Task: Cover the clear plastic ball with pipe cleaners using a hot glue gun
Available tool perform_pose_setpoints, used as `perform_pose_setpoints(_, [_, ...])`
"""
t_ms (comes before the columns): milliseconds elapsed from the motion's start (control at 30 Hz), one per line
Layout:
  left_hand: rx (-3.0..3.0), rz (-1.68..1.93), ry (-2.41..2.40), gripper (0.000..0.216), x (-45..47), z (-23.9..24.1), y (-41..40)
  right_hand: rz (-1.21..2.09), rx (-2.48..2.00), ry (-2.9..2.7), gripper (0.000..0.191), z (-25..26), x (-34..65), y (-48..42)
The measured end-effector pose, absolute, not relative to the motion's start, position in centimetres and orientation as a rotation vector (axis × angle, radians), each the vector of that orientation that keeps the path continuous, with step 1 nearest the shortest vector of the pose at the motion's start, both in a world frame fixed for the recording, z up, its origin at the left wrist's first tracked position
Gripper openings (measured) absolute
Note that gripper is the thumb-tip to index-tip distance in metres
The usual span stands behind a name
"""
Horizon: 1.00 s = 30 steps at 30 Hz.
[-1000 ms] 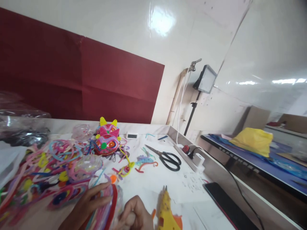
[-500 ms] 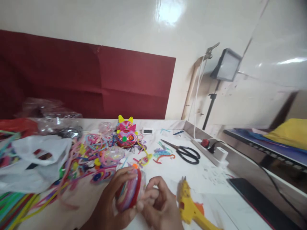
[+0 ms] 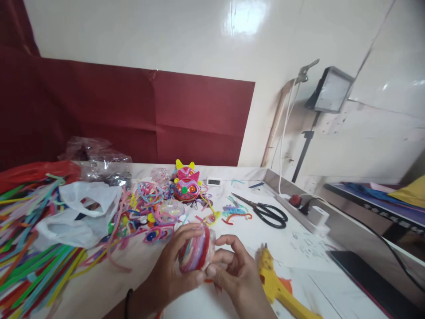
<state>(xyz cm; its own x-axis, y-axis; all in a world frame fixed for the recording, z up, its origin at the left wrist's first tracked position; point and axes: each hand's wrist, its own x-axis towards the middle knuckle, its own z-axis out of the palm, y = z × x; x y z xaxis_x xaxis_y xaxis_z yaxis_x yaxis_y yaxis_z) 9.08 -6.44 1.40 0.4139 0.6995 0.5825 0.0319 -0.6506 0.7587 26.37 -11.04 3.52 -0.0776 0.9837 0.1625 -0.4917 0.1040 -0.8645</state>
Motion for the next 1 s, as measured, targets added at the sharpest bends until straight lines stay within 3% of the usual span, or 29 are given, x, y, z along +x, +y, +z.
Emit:
perform_pose_setpoints(500, [2.058,1.255,0.755,0.056,9.6,1.4,-6.7,1.41,-0.73,-0.921,0.057,3.0,26.4,-10.5])
perform_pose_setpoints(833, [1.937,1.164,0.899,0.077,10.1,1.4,-6.8,1.403,-0.702,-0.868,0.051,3.0,26.1,-10.8])
perform_pose_setpoints(1000, [2.016,1.154,0.763,0.062,9.6,2.0,-6.9,1.373,-0.718,-0.902,0.047,2.9,26.2,-11.0])
